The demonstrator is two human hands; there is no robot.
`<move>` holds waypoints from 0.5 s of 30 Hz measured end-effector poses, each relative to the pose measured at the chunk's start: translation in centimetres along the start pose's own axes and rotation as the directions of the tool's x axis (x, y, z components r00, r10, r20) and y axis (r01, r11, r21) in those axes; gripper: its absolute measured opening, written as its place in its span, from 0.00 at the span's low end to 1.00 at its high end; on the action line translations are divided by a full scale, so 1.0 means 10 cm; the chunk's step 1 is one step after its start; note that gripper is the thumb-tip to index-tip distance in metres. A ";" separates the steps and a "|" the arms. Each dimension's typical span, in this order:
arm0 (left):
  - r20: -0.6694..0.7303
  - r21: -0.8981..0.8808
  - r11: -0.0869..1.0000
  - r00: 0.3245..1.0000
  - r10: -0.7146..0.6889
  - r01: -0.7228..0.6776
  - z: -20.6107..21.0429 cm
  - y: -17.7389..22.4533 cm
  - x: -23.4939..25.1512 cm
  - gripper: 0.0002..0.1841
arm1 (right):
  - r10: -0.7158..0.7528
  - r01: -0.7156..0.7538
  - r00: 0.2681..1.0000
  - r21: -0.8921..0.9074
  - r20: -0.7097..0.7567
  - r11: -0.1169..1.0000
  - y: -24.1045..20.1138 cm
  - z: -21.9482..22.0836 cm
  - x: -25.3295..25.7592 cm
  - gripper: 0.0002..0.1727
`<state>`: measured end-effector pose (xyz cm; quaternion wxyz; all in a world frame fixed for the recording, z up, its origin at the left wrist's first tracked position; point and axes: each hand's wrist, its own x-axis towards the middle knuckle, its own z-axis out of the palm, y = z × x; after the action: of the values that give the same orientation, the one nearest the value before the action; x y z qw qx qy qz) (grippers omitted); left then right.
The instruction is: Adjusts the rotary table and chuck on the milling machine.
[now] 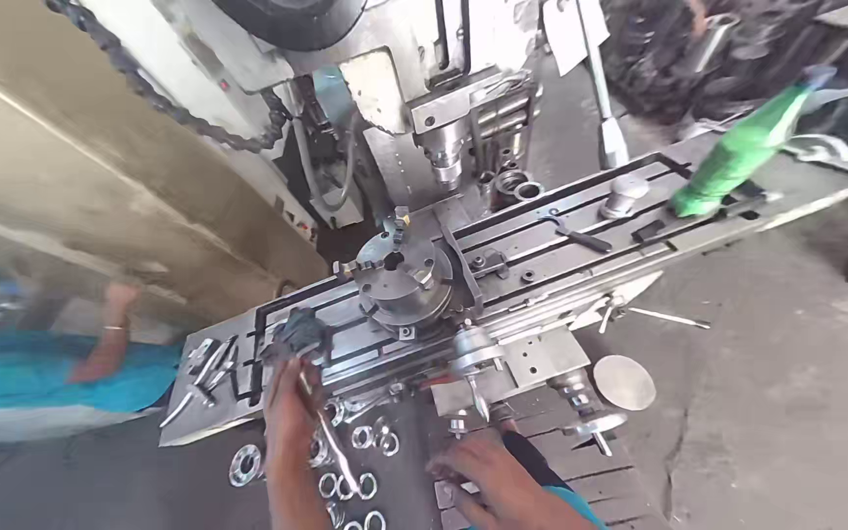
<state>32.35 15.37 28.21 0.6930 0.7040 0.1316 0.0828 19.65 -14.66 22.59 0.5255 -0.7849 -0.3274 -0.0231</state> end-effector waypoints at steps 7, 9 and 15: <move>-0.044 -0.688 0.698 0.949 -0.313 0.199 0.80 -0.17 -1.51 0.26 | 0.366 -0.361 0.869 -0.079 0.334 0.929 -0.25 0.15 -0.39 0.41; -0.094 -0.720 0.671 0.934 -0.346 0.176 1.10 -0.12 -1.79 0.24 | 0.412 -0.431 0.873 0.017 0.259 0.902 -0.25 0.09 -0.45 0.36; -0.075 -0.598 0.778 0.953 -0.294 0.193 1.92 -0.16 -2.01 0.15 | 0.374 -0.375 0.926 -0.019 -0.061 0.927 0.00 -0.56 -0.54 0.38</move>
<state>18.87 -8.94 27.44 0.8670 0.4246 0.2464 0.0861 17.10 -21.98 23.04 0.5175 -0.8398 -0.1563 0.0506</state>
